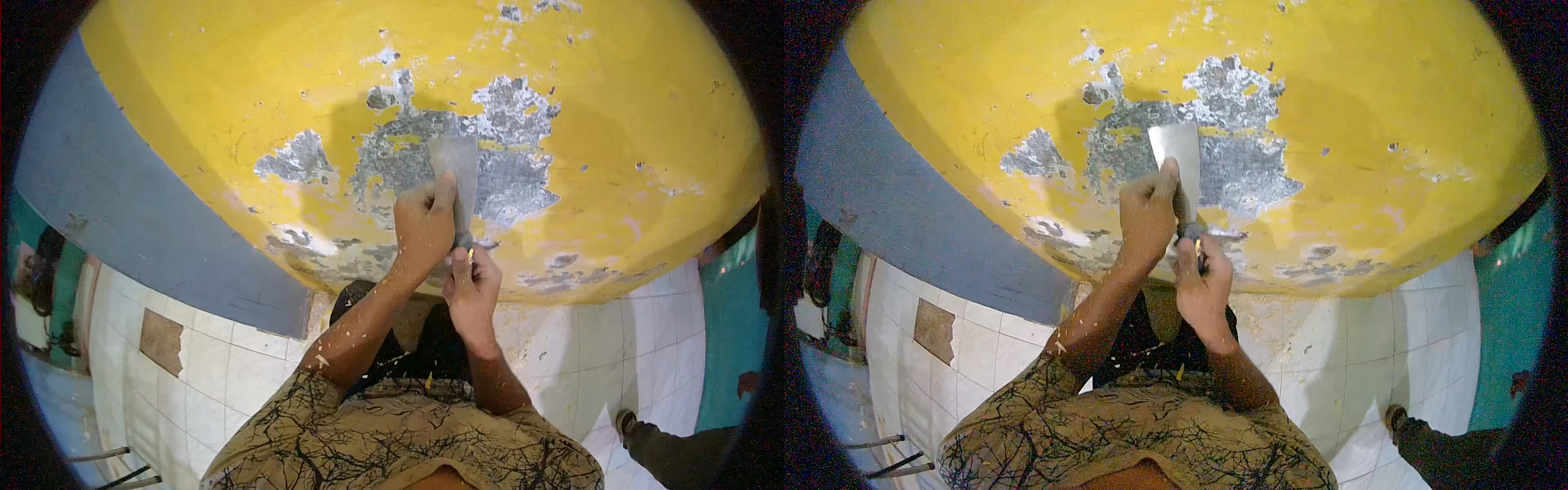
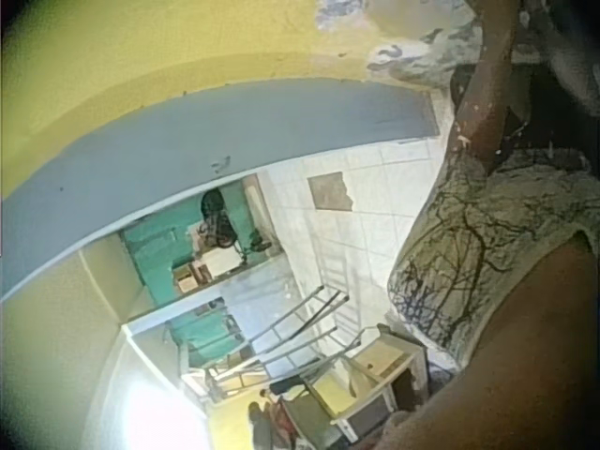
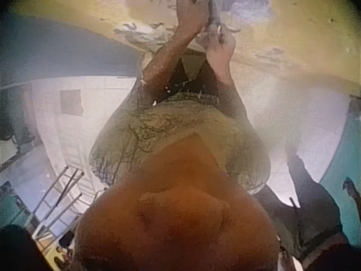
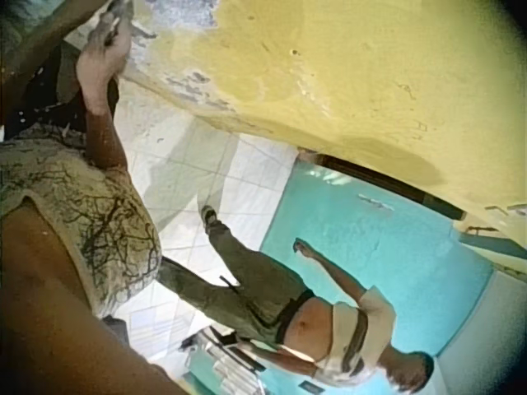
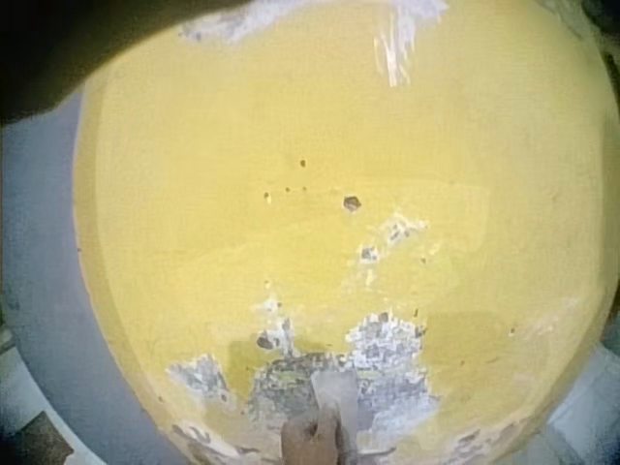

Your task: Scraping old paint or debris off a yellow wall using a metal scraper.

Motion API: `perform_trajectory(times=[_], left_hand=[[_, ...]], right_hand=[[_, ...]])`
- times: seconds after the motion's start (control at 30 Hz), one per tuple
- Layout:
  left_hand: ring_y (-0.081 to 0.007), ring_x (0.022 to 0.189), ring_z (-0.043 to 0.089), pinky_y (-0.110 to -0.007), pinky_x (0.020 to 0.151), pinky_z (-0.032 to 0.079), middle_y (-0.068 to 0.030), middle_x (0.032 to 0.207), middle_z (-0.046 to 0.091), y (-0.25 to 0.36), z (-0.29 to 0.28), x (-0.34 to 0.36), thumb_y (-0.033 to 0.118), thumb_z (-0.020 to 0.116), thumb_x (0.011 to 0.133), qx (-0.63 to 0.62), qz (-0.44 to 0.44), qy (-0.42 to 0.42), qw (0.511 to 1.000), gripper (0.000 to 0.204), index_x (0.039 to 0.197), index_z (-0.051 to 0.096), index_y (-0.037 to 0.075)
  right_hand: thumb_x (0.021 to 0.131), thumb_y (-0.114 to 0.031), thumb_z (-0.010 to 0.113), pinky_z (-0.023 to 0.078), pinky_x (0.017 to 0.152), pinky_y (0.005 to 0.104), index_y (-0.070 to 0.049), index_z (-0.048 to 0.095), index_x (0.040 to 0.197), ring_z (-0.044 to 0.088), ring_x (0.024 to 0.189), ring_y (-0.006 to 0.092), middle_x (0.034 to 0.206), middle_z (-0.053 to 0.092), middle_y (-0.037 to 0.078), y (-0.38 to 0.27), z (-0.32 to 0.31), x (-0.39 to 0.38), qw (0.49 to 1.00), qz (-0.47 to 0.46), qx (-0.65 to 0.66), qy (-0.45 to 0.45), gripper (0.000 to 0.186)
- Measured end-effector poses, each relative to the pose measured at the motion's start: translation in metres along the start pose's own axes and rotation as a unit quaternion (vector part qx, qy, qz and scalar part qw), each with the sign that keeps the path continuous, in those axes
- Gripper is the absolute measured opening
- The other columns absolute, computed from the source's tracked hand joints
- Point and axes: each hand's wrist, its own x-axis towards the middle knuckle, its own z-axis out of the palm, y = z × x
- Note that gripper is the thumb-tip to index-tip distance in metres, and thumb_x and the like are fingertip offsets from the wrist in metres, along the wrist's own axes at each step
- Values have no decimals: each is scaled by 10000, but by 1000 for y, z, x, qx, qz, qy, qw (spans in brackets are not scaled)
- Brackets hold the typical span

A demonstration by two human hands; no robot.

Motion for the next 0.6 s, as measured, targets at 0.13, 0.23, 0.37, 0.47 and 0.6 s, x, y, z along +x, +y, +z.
perform_trajectory(times=[0.13,0.23,0.37,0.47,0.6], left_hand=[[-83,503,298,-330,426,263,-36,485,271,42,3,21,332,518,880,18,25,8,1000,502,551,413,-32],[-86,506,299,-331,427,266,-53,493,256,39,5,20,331,521,876,17,66,18,998,501,552,413,-37],[-104,490,308,-345,432,279,-97,482,284,18,7,12,331,516,878,58,48,9,997,501,554,429,-41],[-120,480,302,-368,442,291,-140,479,306,31,10,21,313,514,881,39,53,4,998,487,561,432,-45],[-133,476,289,-369,441,290,-113,457,321,11,1,17,316,505,888,58,55,-4,997,501,546,421,-41]], right_hand=[[915,-315,504,257,363,196,-65,500,823,344,417,31,511,379,-43,-34,8,19,999,-14,-40,-5,266],[912,-295,511,269,394,192,-44,508,809,365,448,33,545,403,-47,-36,7,17,999,16,39,-18,272],[919,-292,495,279,392,196,-42,510,848,367,446,37,567,421,-37,-21,3,4,998,53,34,7,260],[912,-309,506,255,368,199,-57,500,827,350,436,45,527,386,-34,-47,5,20,996,78,35,-7,266],[921,-329,481,308,392,217,-41,474,755,383,452,56,546,403,-28,-29,-1,7,994,89,-11,-56,333]])
